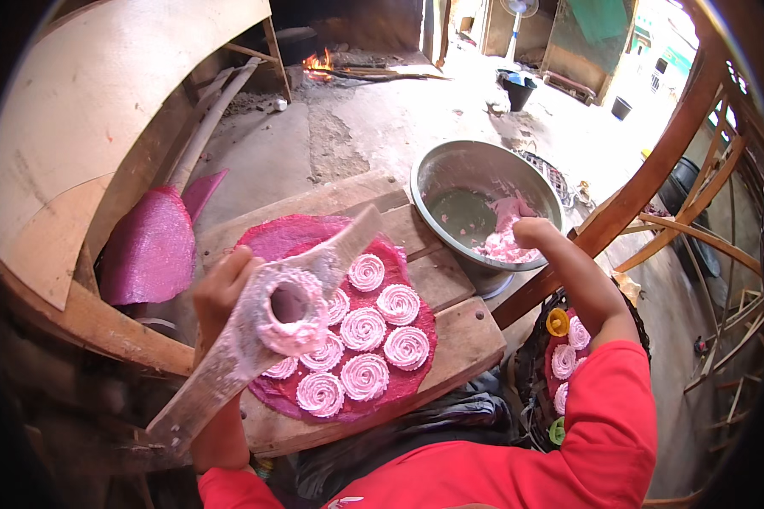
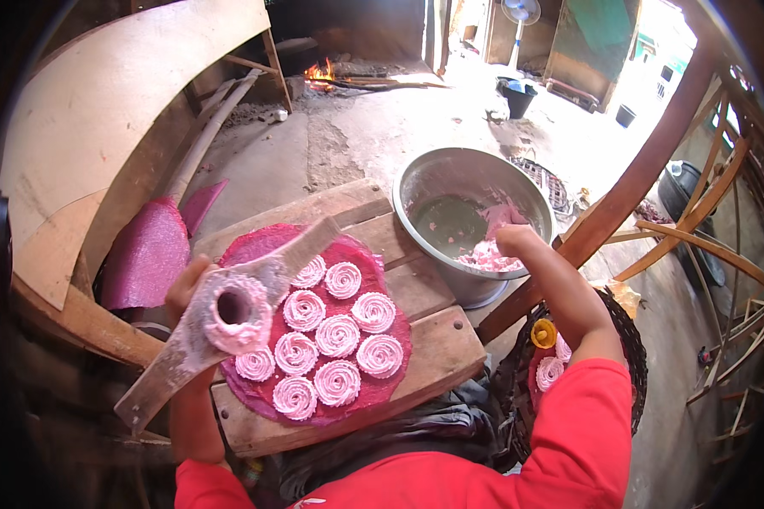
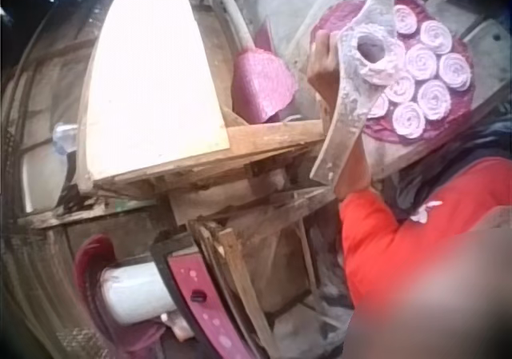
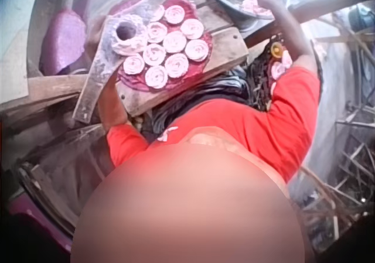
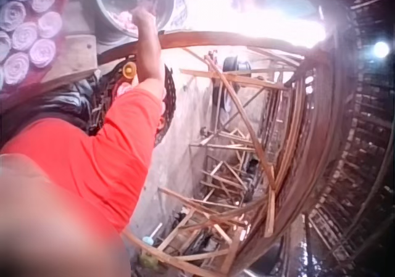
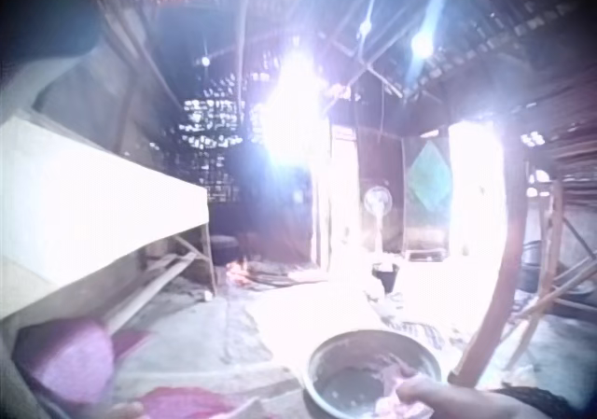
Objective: The person uses a wooden mold and a rolling pin to shape pink dough into rose-like swirls on a pink mat. They repeatedly scoop dough, press it into the mold, roll it flat, and transfer the finished pieces into a woven basket.
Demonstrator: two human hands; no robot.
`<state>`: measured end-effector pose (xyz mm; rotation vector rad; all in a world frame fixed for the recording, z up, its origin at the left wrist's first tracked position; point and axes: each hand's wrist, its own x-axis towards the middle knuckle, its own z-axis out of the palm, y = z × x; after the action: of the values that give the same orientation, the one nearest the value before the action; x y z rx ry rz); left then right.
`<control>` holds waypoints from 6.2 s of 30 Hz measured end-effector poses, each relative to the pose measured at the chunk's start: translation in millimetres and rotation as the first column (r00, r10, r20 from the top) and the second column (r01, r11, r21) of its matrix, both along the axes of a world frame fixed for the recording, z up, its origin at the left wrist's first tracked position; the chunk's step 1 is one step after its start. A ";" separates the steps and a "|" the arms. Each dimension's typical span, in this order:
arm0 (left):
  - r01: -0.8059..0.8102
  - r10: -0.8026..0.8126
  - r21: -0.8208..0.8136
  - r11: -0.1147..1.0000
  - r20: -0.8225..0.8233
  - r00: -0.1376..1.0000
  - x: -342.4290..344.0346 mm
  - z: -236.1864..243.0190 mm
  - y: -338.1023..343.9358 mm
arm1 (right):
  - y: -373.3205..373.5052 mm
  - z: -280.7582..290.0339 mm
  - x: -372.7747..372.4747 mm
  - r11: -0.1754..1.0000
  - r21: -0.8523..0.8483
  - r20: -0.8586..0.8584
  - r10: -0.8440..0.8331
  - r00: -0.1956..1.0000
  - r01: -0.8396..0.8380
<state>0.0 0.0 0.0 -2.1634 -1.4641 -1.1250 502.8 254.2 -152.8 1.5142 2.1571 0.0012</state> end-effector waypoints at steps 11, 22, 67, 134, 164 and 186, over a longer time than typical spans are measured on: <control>0.013 -0.011 0.010 1.000 -0.171 0.985 30.7 -30.5 37.9 | -127.6 250.2 -26.6 0.926 -0.366 -0.616 -0.170 0.769 -0.089; 0.069 -0.070 -0.039 0.997 -0.039 0.997 51.7 -20.3 19.4 | -173.0 238.7 -113.3 0.866 -0.342 -0.771 -0.036 0.636 -0.365; -0.231 0.233 0.030 0.972 -0.069 0.970 39.9 9.7 -5.6 | -276.5 244.7 -180.0 0.296 0.845 0.073 0.762 0.644 -0.446; 0.410 -0.186 -0.380 0.829 0.503 0.844 41.8 -103.8 -78.8 | -278.7 115.2 -174.2 0.973 -0.048 -0.981 -0.089 -0.175 -0.225; 0.815 -0.038 0.571 0.095 0.820 -0.571 84.3 44.6 80.7 | -216.6 93.2 -170.0 0.024 -0.335 -0.307 -0.948 0.085 -0.942; 0.600 0.241 0.780 0.178 0.557 -0.795 73.9 -125.7 237.0 | -149.6 93.0 -155.8 0.427 -0.805 -0.515 -0.848 0.127 -0.412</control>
<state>73.9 237.0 -125.7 0.3402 -0.2874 1.2234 347.0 104.6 -59.8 1.1323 1.6416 -2.6377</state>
